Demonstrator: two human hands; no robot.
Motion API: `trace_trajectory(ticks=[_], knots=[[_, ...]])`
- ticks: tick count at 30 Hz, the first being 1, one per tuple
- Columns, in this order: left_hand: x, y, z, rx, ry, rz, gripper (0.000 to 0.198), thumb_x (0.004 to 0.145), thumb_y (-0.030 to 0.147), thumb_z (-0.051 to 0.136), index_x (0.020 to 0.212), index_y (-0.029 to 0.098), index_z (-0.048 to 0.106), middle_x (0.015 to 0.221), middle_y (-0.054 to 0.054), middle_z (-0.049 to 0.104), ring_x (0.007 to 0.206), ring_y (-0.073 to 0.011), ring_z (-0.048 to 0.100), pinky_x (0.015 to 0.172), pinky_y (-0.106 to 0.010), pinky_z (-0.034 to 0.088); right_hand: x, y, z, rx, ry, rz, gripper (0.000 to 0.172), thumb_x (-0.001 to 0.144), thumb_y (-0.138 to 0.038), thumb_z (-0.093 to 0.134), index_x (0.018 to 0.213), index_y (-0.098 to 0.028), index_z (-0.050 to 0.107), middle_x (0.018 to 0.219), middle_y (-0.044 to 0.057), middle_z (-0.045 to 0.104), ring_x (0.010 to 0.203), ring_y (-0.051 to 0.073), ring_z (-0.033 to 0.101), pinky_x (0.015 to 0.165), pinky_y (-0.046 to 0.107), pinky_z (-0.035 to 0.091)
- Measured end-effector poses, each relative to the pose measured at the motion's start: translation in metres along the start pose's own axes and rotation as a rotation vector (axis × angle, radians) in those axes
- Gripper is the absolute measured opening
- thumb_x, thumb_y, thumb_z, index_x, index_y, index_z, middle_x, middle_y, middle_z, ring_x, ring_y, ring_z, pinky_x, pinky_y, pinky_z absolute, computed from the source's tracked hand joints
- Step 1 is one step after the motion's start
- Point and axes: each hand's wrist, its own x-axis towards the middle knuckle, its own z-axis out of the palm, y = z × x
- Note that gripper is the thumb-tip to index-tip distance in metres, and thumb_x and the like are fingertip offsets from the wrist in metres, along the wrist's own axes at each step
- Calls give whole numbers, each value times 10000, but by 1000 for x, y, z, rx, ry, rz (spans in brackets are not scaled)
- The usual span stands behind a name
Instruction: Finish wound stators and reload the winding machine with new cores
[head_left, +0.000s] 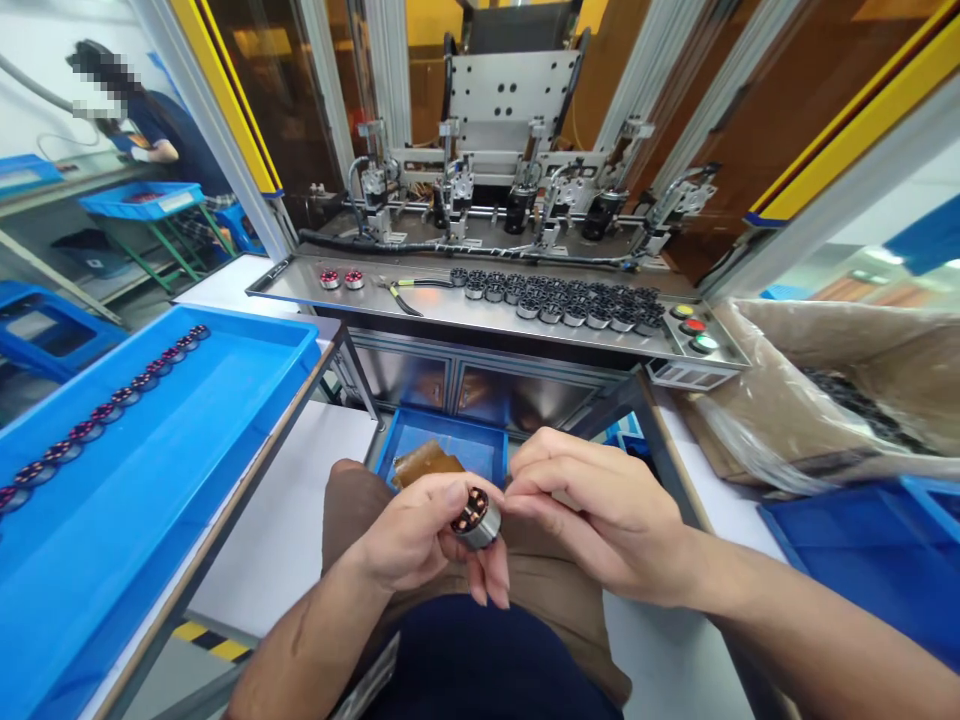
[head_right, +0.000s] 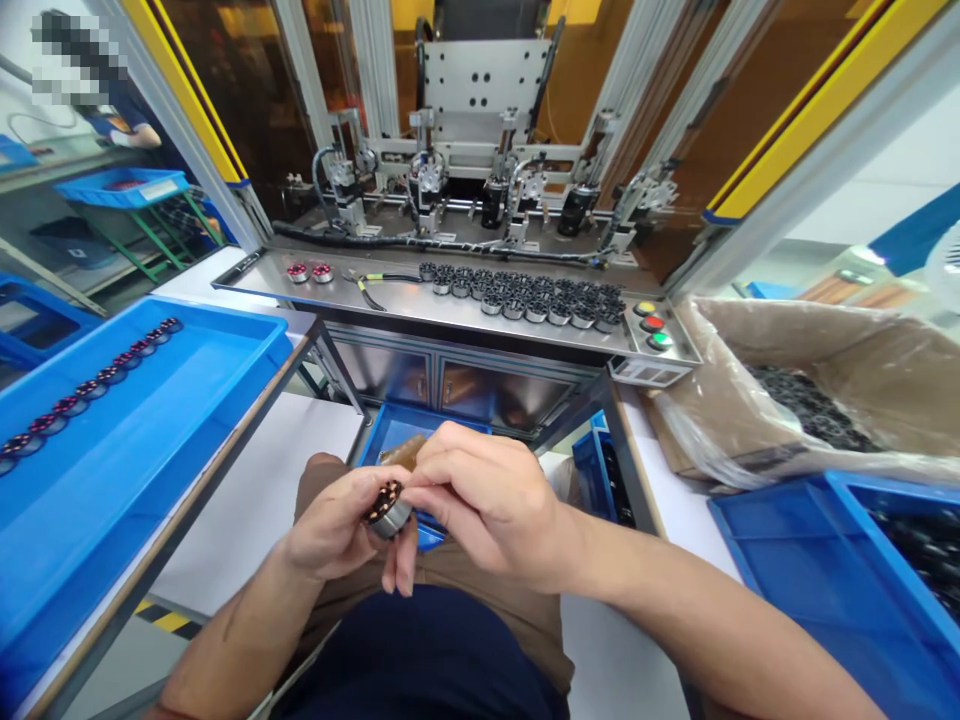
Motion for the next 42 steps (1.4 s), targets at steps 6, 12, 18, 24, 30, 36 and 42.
trace_trajectory(ticks=[6, 12, 18, 24, 30, 36, 42], knots=[[-10, 6, 14, 22, 127, 170, 310, 922, 391, 682, 1158, 196, 636, 946, -61, 768, 728, -171, 768, 568, -185, 557, -3, -2, -6, -100, 12, 23, 136, 963, -82, 563, 884, -172, 627, 760, 23, 665, 708, 100, 632, 625, 184, 535], [-10, 10, 17, 25, 332, 431, 326, 825, 387, 790, 1086, 238, 664, 1148, -43, 721, 1029, -204, 724, 884, -312, 582, 1, -3, -5, -37, 79, 57, 131, 946, -85, 588, 854, -170, 626, 780, 35, 666, 706, 106, 645, 607, 196, 541], [8, 5, 4, 20, 50, 99, 710, 850, 733, 569, 1157, 97, 643, 994, -183, 746, 846, -273, 754, 722, -356, 589, 5, 2, -8, 72, 42, 31, 153, 968, -96, 561, 850, -161, 633, 750, 27, 649, 672, 97, 629, 595, 199, 533], [4, 6, 12, 119, 203, 233, 467, 769, 413, 837, 1119, 147, 679, 886, -94, 762, 658, -154, 726, 568, -198, 541, 3, 9, -9, 113, 83, 71, 181, 984, -186, 586, 814, -153, 639, 747, 33, 654, 692, 106, 623, 616, 220, 522], [-3, 7, 18, 243, 322, 343, 416, 816, 389, 800, 1146, 151, 710, 871, -84, 760, 668, -157, 718, 610, -234, 562, 0, 4, -13, 559, -18, 588, 514, 767, -544, 820, 1010, -136, 623, 813, 34, 661, 655, 115, 639, 581, 221, 544], [-11, 6, 16, 371, 363, 382, 424, 854, 368, 763, 1222, 165, 706, 885, -93, 762, 705, -165, 705, 663, -266, 562, 4, -5, -17, 253, -130, 415, 279, 982, -331, 619, 797, -141, 708, 717, 30, 667, 621, 88, 577, 566, 196, 459], [-12, 8, 17, 304, 346, 339, 427, 863, 424, 740, 1200, 162, 717, 808, -73, 742, 653, -160, 700, 602, -248, 545, 3, 1, -11, 181, -70, 263, 163, 934, -304, 695, 936, -148, 741, 792, 43, 671, 695, 103, 595, 619, 208, 499]])
